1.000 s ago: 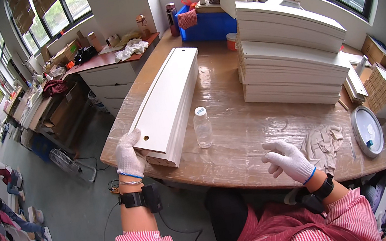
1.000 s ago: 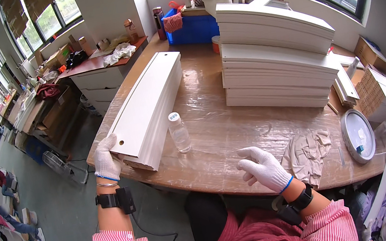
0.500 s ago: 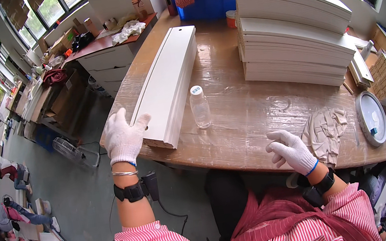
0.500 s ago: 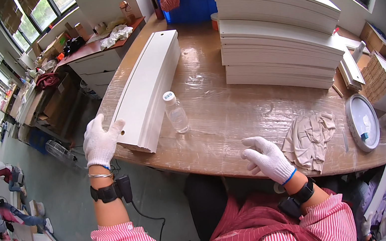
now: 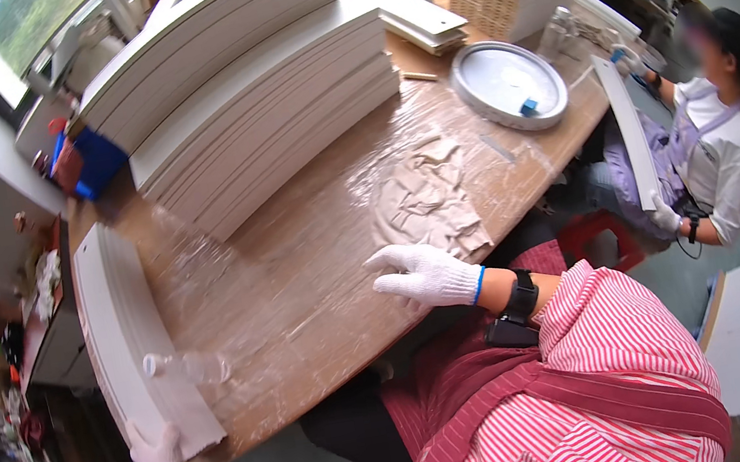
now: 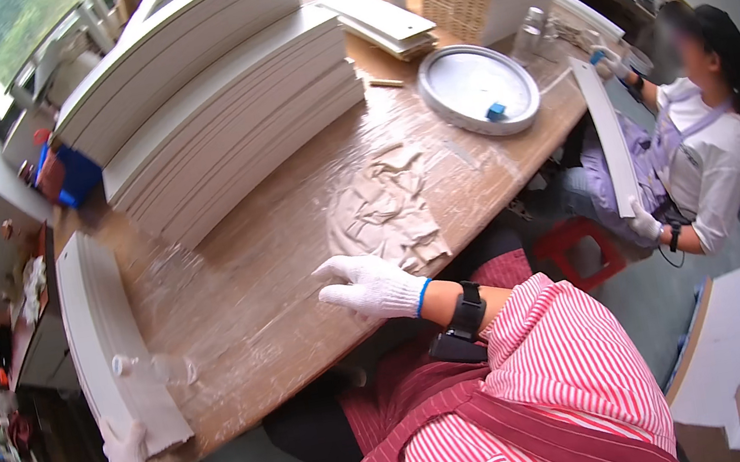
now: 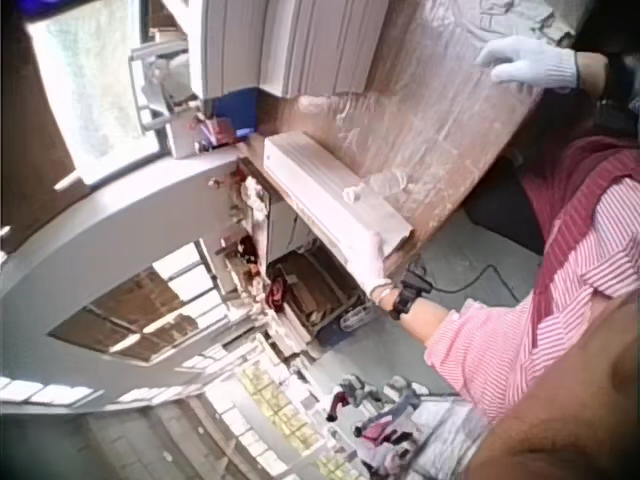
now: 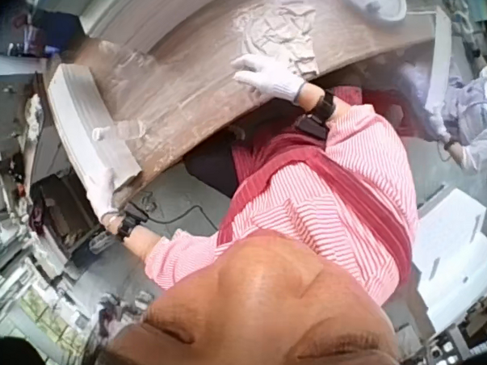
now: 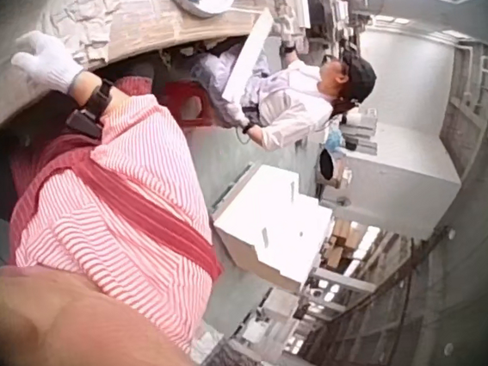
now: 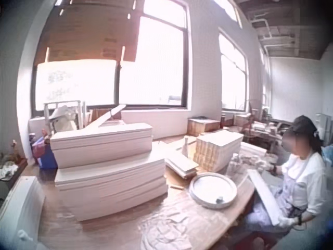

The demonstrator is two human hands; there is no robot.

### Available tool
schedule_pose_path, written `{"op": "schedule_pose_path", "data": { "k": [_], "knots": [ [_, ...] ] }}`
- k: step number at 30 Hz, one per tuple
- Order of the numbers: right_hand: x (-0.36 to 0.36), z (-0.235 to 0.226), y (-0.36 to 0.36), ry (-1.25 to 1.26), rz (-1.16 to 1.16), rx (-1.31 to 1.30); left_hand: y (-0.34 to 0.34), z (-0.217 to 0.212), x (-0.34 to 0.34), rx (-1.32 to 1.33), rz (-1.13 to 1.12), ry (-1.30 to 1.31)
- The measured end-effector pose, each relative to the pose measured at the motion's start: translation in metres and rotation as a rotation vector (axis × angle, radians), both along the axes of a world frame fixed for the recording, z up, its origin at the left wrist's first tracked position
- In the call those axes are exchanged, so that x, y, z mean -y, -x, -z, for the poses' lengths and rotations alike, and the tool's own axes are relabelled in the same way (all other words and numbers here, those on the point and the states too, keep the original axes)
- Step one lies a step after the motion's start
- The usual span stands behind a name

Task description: Applying polish or finish to white furniture panels using a sanding sponge.

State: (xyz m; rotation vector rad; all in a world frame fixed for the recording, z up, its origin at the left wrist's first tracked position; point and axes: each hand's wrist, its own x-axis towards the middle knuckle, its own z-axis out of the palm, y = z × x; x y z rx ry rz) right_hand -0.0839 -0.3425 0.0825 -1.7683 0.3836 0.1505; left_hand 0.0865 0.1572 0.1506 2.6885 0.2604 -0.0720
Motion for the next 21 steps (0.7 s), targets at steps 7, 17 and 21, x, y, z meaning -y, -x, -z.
{"op": "schedule_pose_path", "data": {
  "k": [7,17,21],
  "knots": [
    [0.174,0.022,0.018,0.984,0.715,0.222,-0.016,-0.046,0.074,0.515,-0.033,-0.163],
    [0.251,0.061,0.082,1.167,0.676,-0.153,-0.191,-0.023,0.324,0.498,0.346,-0.157],
    [0.258,0.061,0.123,1.059,0.899,-0.275,-0.209,-0.015,0.328,0.415,0.395,-0.026]
  ]
}}
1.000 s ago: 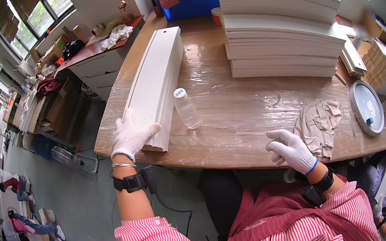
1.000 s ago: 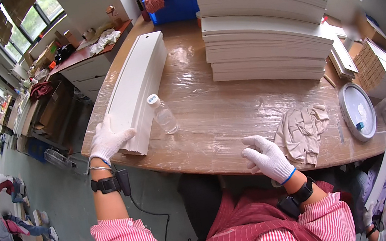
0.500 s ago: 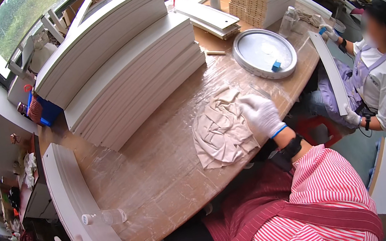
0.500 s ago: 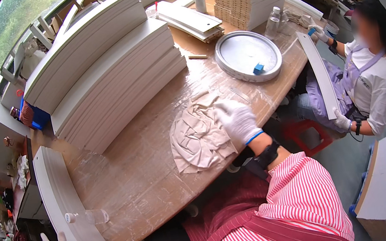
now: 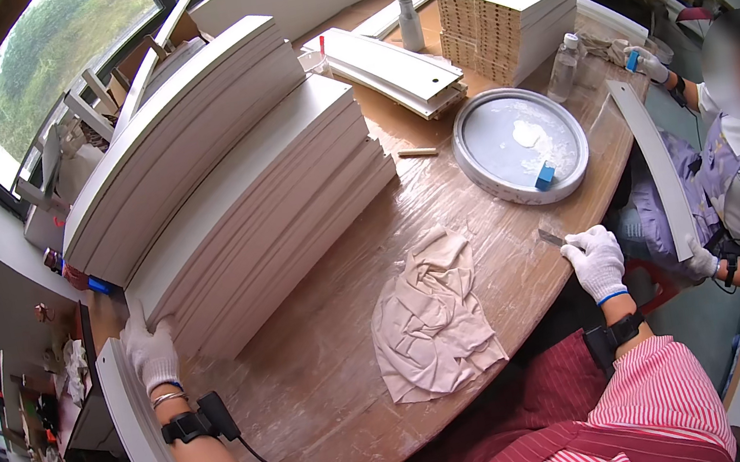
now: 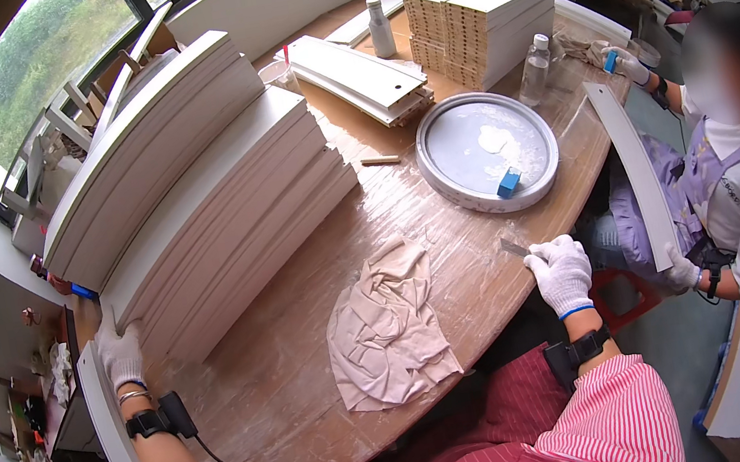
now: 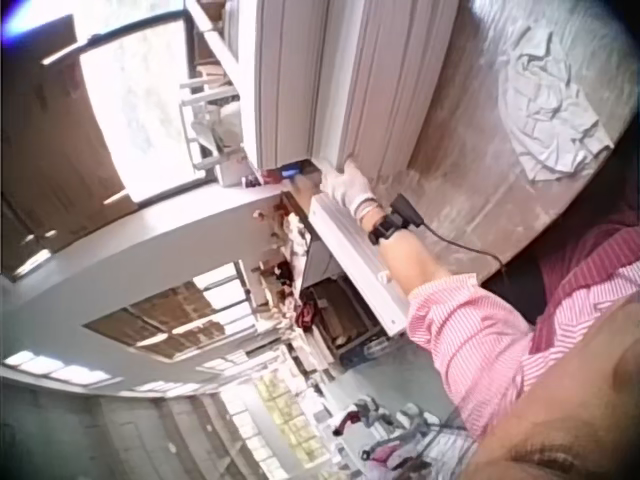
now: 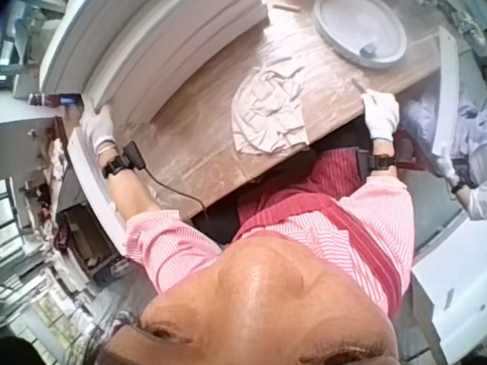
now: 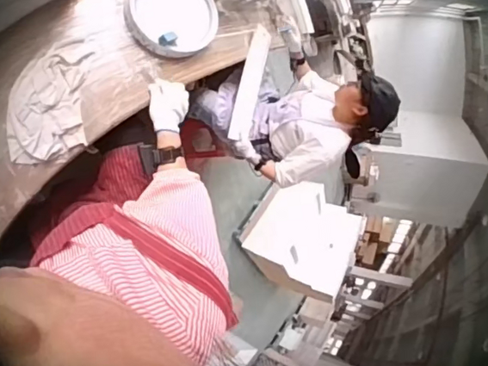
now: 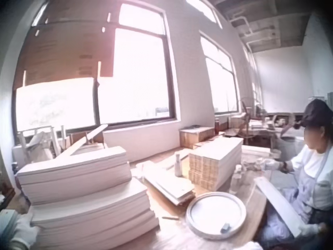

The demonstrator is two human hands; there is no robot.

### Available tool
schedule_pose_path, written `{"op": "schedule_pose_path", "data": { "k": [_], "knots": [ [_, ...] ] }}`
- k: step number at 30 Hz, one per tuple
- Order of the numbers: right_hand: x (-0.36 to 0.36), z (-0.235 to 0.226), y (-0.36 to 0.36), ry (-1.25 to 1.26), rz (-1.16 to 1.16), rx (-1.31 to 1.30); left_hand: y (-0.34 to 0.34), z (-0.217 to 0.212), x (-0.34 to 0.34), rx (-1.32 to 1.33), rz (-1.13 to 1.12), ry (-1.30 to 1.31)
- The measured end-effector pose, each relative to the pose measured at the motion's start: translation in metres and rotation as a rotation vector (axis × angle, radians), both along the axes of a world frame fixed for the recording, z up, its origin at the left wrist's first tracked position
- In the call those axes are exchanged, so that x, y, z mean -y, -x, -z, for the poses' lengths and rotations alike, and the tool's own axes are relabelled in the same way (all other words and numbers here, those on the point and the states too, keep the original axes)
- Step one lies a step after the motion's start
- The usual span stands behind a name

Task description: Applying polish or finish to white furniture panels using a sanding sponge.

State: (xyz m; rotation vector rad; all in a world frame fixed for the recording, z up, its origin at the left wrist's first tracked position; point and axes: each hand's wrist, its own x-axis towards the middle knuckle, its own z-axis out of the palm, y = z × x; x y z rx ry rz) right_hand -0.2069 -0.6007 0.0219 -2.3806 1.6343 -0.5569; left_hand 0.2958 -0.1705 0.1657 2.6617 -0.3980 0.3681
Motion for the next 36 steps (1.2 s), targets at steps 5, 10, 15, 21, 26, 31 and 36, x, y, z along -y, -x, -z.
{"op": "schedule_pose_path", "data": {
  "k": [5,10,15,21,26,31,36],
  "knots": [
    [0.007,0.0,0.011,-0.086,-0.056,0.056,0.06,0.01,-0.013,0.409,0.038,-0.308],
    [0.014,-0.007,0.003,-0.172,-0.036,-0.14,0.091,0.015,-0.012,0.008,0.024,0.641],
    [0.022,-0.012,-0.005,-0.28,-0.046,-0.08,0.063,0.0,-0.017,-0.719,0.123,1.419],
    [0.024,-0.01,-0.013,-0.274,0.033,-0.09,0.114,0.021,-0.014,-0.682,0.22,1.465],
    [0.032,-0.012,-0.008,-0.171,-0.025,-0.185,0.214,0.076,-0.07,-0.641,0.042,1.554],
    [0.017,-0.016,-0.014,-0.334,-0.14,0.102,0.274,0.143,-0.12,-0.733,0.061,1.539],
    [-0.092,-0.029,-0.071,-0.263,-0.647,0.595,0.299,0.16,-0.122,-0.909,-0.017,1.381]
  ]
}}
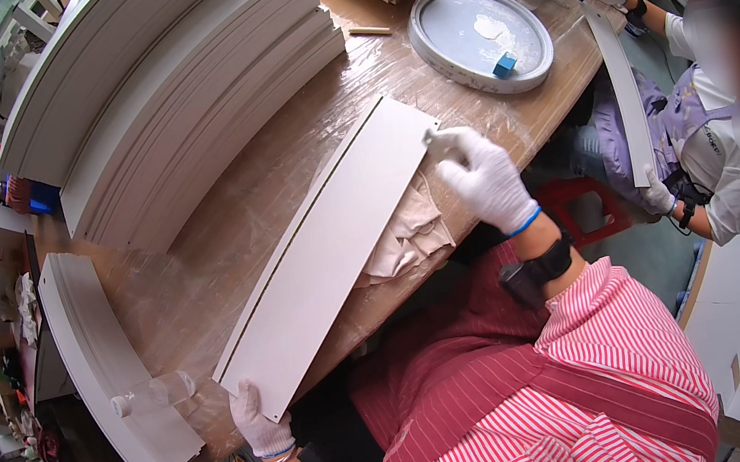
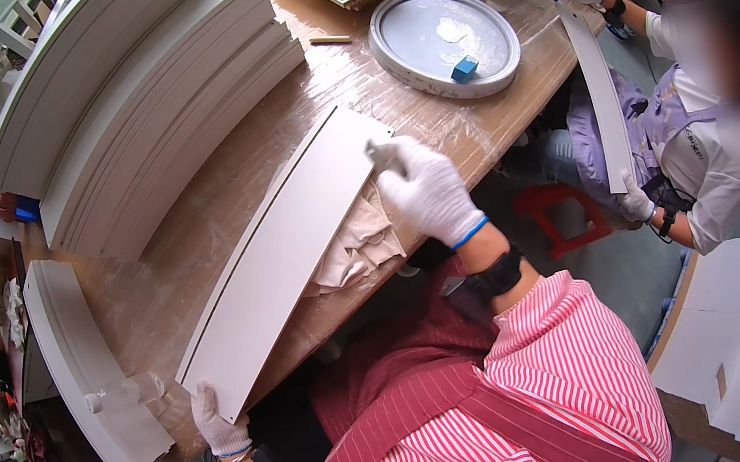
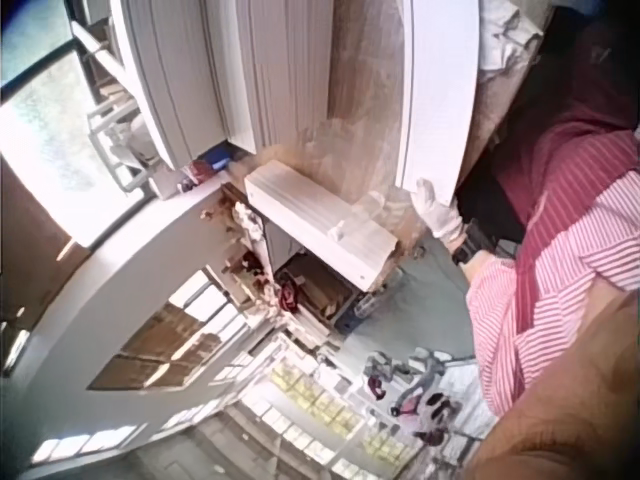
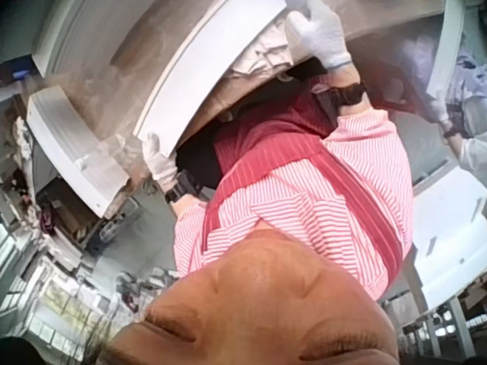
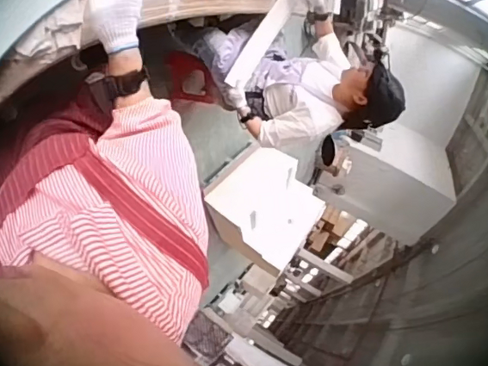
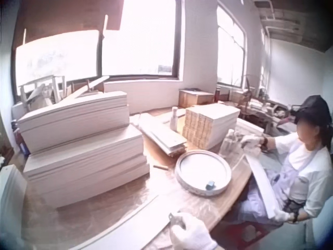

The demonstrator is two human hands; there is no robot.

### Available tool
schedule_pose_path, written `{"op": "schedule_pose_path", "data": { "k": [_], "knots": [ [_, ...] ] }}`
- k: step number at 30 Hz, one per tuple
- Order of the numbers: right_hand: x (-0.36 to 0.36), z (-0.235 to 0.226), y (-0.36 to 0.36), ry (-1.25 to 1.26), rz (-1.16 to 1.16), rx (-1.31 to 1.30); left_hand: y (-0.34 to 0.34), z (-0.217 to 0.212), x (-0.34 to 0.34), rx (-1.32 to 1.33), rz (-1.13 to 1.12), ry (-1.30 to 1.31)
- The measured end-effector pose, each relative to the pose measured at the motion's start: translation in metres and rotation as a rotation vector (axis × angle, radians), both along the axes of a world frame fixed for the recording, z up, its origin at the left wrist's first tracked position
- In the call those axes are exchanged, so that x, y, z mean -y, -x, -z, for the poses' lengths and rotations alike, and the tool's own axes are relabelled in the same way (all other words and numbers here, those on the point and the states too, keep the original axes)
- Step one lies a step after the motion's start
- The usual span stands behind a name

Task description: Applying polish or finish to white furniture panels using a sanding sponge.

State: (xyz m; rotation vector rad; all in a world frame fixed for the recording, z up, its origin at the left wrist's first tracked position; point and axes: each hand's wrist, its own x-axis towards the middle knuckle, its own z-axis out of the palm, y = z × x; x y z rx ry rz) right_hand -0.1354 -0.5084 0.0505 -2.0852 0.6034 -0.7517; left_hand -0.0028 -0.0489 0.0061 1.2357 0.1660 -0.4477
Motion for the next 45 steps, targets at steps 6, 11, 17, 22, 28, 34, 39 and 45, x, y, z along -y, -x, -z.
{"op": "schedule_pose_path", "data": {
  "k": [6,11,17,22,28,34,39,45],
  "knots": [
    [-0.14,0.012,-0.092,0.479,-0.551,-0.242,0.005,-0.016,0.032,0.057,-0.073,-0.259],
    [-0.033,0.028,-0.087,0.561,-0.124,-0.303,0.002,-0.02,0.042,0.063,-0.132,-0.27],
    [0.111,0.028,-0.079,0.568,0.415,-0.33,-0.001,-0.016,0.037,0.075,-0.113,-0.209],
    [0.028,0.034,-0.109,0.615,0.114,-0.237,0.0,-0.016,0.041,0.096,-0.104,-0.245],
    [-0.017,0.024,-0.102,0.378,-0.159,-0.048,0.004,-0.02,0.047,0.07,-0.159,-0.283],
    [0.024,0.045,-0.112,0.648,0.148,-0.137,0.005,-0.018,0.046,0.074,-0.202,-0.327],
    [-0.131,0.027,-0.108,0.481,-0.496,-0.244,0.006,-0.014,0.045,0.095,-0.172,-0.298],
    [-0.033,0.041,-0.103,0.326,0.036,-0.111,0.008,-0.015,0.046,0.106,-0.176,-0.278]
  ]
}}
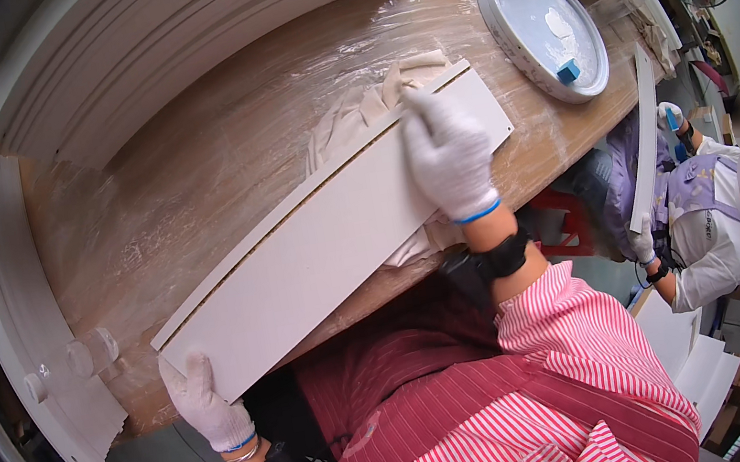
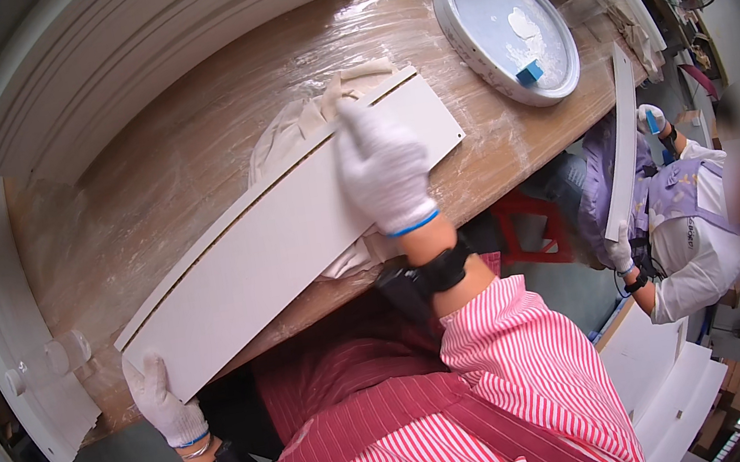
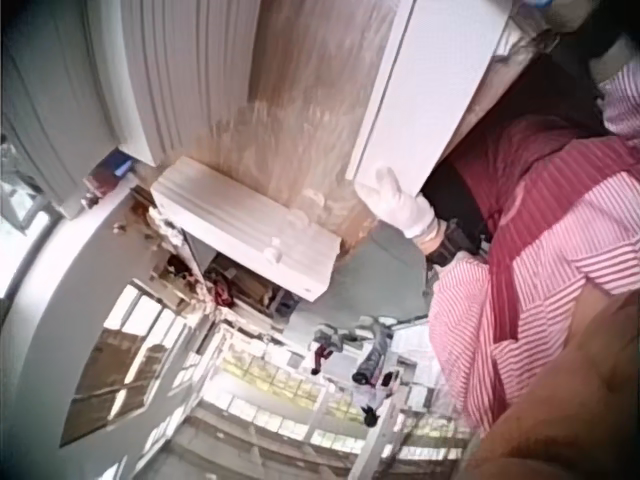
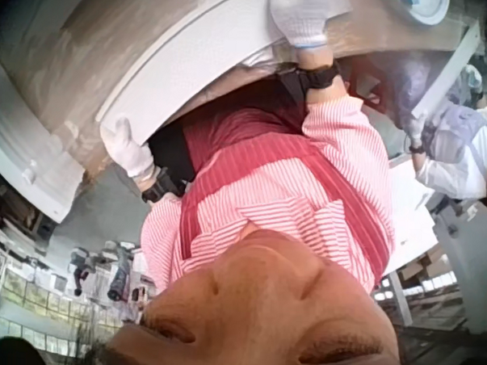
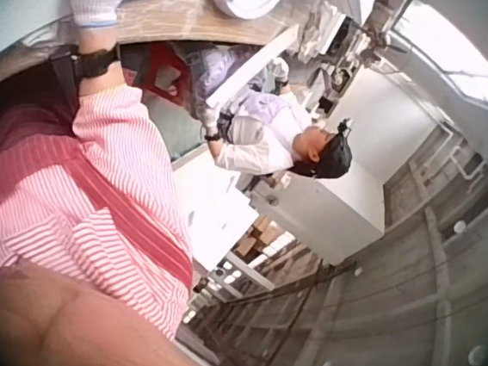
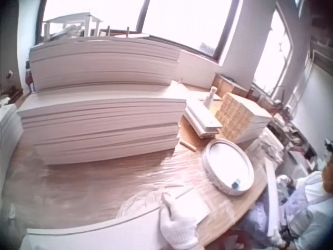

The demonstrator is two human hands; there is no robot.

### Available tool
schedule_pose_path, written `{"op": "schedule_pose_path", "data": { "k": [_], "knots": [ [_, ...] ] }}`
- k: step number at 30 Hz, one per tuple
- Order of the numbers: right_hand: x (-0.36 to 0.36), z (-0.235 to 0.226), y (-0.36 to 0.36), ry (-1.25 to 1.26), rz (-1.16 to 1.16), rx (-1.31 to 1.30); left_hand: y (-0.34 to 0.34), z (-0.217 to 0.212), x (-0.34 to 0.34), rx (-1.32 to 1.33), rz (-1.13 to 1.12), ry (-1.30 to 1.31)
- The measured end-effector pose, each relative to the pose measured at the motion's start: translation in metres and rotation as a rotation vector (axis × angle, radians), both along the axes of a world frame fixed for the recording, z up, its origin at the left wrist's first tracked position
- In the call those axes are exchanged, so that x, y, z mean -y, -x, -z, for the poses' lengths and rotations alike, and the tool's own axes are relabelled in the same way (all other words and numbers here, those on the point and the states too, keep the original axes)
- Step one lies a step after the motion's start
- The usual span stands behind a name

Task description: Applying polish or finish to white furniture panels using a sanding sponge.

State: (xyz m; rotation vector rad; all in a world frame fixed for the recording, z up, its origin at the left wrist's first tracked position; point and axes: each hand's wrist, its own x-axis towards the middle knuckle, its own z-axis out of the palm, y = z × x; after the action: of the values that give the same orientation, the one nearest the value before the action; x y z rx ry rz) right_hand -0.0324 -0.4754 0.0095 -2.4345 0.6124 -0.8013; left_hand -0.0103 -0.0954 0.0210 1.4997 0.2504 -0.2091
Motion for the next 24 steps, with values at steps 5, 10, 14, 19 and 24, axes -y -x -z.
{"op": "schedule_pose_path", "data": {
  "k": [5,10,14,19,24],
  "knots": [
    [0.02,0.004,-0.008,0.218,0.126,-0.127,0.001,0.002,0.008,0.005,-0.029,-0.002],
    [-0.161,-0.017,-0.017,0.104,-0.601,-0.162,-0.002,-0.006,0.017,-0.016,-0.024,0.03],
    [-0.129,-0.014,-0.013,-0.049,-0.479,0.012,-0.005,-0.009,0.018,-0.003,-0.032,0.083],
    [0.001,0.006,-0.005,0.154,0.175,-0.069,0.003,0.01,0.001,0.056,-0.065,0.073],
    [-0.113,0.001,-0.012,0.186,-0.306,-0.148,0.003,0.026,-0.006,0.411,0.097,-0.393]
  ]
}}
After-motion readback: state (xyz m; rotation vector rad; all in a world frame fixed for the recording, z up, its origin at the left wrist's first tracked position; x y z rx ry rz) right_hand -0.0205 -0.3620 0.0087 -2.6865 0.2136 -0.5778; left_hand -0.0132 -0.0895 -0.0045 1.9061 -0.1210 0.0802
